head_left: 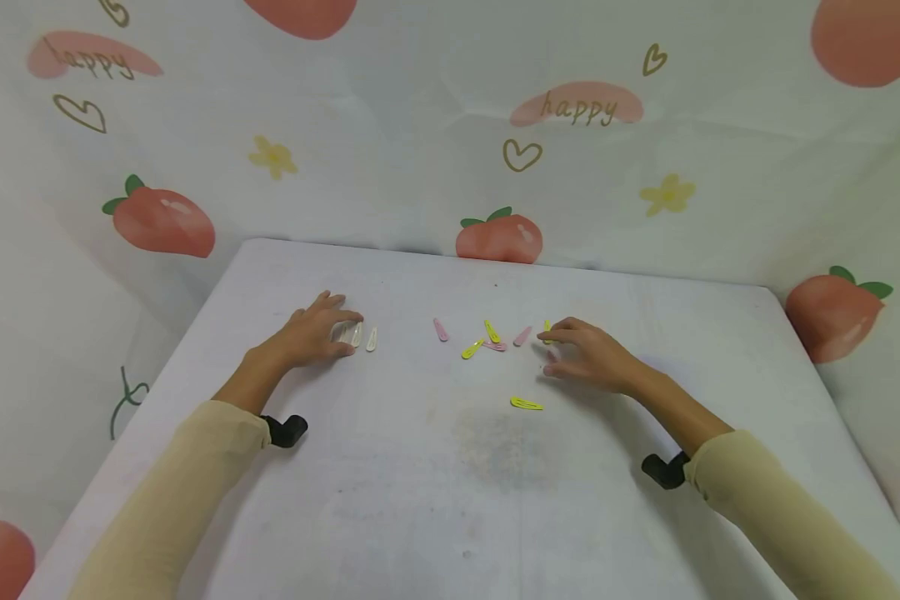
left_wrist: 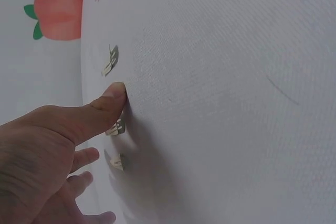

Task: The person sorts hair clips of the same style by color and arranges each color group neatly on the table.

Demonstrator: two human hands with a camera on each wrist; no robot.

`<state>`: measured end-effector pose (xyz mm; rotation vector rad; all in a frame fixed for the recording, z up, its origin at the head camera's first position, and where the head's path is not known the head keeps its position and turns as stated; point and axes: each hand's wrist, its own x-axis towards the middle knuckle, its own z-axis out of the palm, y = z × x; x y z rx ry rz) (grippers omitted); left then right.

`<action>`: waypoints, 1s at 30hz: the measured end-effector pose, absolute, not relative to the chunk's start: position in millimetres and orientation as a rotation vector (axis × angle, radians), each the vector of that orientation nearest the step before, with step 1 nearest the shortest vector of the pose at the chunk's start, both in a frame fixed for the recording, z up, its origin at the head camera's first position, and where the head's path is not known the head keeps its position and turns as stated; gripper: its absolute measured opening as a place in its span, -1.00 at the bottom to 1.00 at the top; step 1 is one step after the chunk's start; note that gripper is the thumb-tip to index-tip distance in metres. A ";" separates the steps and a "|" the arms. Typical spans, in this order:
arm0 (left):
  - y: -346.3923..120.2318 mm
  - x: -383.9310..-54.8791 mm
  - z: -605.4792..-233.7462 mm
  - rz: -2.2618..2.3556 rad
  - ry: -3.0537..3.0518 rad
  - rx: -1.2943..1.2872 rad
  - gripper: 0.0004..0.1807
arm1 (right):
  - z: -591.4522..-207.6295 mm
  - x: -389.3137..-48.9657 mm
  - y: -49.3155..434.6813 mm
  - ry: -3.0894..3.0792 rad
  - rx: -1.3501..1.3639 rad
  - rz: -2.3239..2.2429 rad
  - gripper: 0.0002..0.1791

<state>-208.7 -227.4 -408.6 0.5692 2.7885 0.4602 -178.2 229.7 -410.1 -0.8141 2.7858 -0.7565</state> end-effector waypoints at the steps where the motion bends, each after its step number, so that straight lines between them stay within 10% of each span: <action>1: -227.5 -209.2 -408.5 0.459 2.789 0.571 -0.42 | -412.6 -176.9 234.3 2.779 -0.826 -0.767 -0.42; 30: -200.8 -214.1 -397.9 0.502 2.778 0.544 -0.19 | -431.4 -179.6 253.8 2.653 -0.799 -0.939 -0.45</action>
